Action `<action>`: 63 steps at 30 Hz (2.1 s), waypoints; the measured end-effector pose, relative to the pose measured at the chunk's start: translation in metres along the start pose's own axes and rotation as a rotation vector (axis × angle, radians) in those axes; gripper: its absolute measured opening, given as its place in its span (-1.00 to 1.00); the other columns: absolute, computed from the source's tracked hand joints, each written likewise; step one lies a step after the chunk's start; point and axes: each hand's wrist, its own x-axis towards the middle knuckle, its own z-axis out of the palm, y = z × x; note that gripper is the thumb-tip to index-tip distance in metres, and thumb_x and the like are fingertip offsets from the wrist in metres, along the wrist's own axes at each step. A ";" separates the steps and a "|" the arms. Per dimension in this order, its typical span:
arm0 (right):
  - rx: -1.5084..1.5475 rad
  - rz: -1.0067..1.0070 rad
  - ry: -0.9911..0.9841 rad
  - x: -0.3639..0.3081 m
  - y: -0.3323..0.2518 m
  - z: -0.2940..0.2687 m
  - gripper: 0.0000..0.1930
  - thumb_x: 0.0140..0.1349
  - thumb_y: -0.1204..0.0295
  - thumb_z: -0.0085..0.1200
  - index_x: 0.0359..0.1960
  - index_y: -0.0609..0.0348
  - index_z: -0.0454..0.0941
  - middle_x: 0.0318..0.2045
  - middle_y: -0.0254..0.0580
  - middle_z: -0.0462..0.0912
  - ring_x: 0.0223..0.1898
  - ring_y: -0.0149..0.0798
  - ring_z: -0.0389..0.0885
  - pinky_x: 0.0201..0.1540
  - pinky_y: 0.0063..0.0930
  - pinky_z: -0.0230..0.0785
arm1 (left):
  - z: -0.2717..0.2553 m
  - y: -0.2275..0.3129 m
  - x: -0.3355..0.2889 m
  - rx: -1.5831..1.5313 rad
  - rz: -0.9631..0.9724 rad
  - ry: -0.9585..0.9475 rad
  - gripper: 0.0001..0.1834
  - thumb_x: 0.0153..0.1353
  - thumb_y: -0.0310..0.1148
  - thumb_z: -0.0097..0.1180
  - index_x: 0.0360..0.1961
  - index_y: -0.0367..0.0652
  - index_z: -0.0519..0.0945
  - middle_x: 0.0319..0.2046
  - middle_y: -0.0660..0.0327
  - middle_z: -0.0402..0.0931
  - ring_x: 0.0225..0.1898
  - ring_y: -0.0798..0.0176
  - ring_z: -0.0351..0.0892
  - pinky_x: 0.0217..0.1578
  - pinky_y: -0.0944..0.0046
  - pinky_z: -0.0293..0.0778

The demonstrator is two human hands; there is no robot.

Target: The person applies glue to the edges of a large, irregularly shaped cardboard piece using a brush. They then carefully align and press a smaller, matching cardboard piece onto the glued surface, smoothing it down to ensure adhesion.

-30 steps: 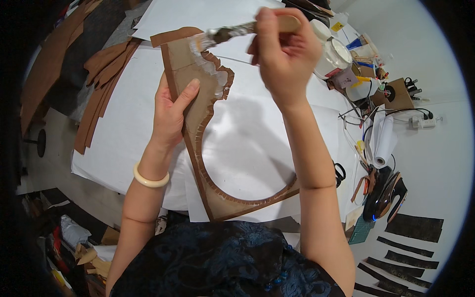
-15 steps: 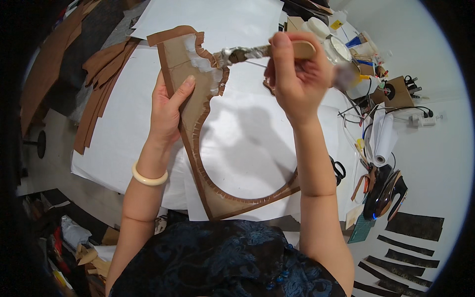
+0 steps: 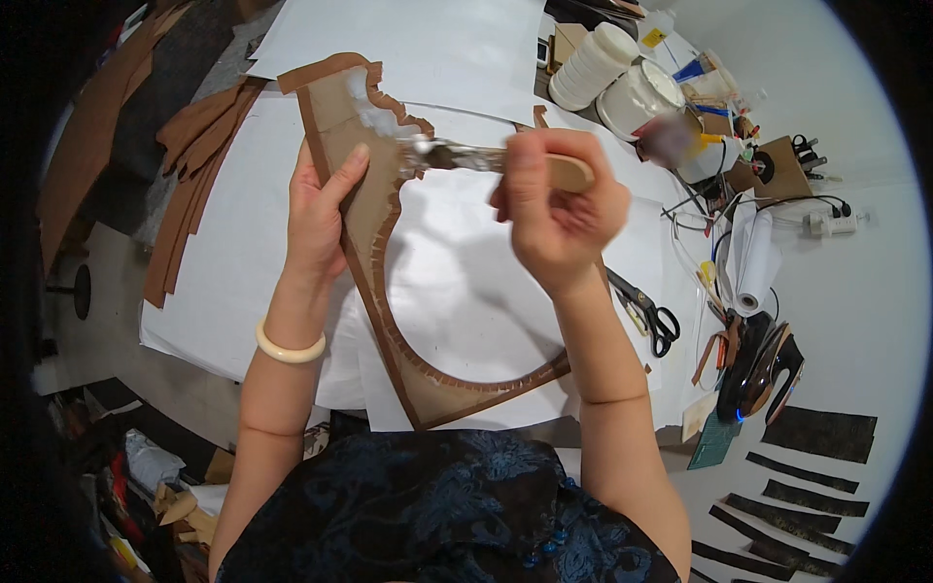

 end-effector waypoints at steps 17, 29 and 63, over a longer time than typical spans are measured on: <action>-0.083 -0.085 -0.179 0.003 0.009 -0.011 -0.85 0.40 0.47 0.07 -0.30 0.32 0.50 -0.63 -0.27 0.54 -0.71 -0.48 0.45 -0.68 -0.65 0.26 | 0.000 0.001 -0.001 -0.025 -0.035 0.038 -0.66 0.35 -0.45 0.12 0.13 -0.20 0.42 -0.11 0.20 0.57 -0.17 0.38 0.61 -0.23 0.35 0.62; -0.361 -0.152 0.564 0.080 0.078 -0.202 -0.78 0.33 0.37 0.23 -0.20 0.32 0.64 -0.45 -0.28 0.68 -0.43 -0.48 0.61 -0.35 -0.65 0.47 | -0.006 -0.010 0.004 0.000 -0.097 0.114 -0.69 0.40 -0.38 0.04 0.11 -0.23 0.40 -0.19 0.13 0.59 -0.32 0.29 0.65 -0.42 0.33 0.63; 0.297 0.452 -0.662 0.005 0.077 0.023 -0.95 0.15 0.61 0.29 -0.36 0.35 0.71 -0.40 -0.19 0.74 -0.38 -0.37 0.72 -0.27 -0.53 0.59 | -0.011 0.000 0.002 -0.129 -0.097 -0.011 -0.74 0.38 -0.37 0.13 0.00 -0.26 0.48 -0.19 0.15 0.61 -0.29 0.33 0.65 -0.34 0.31 0.64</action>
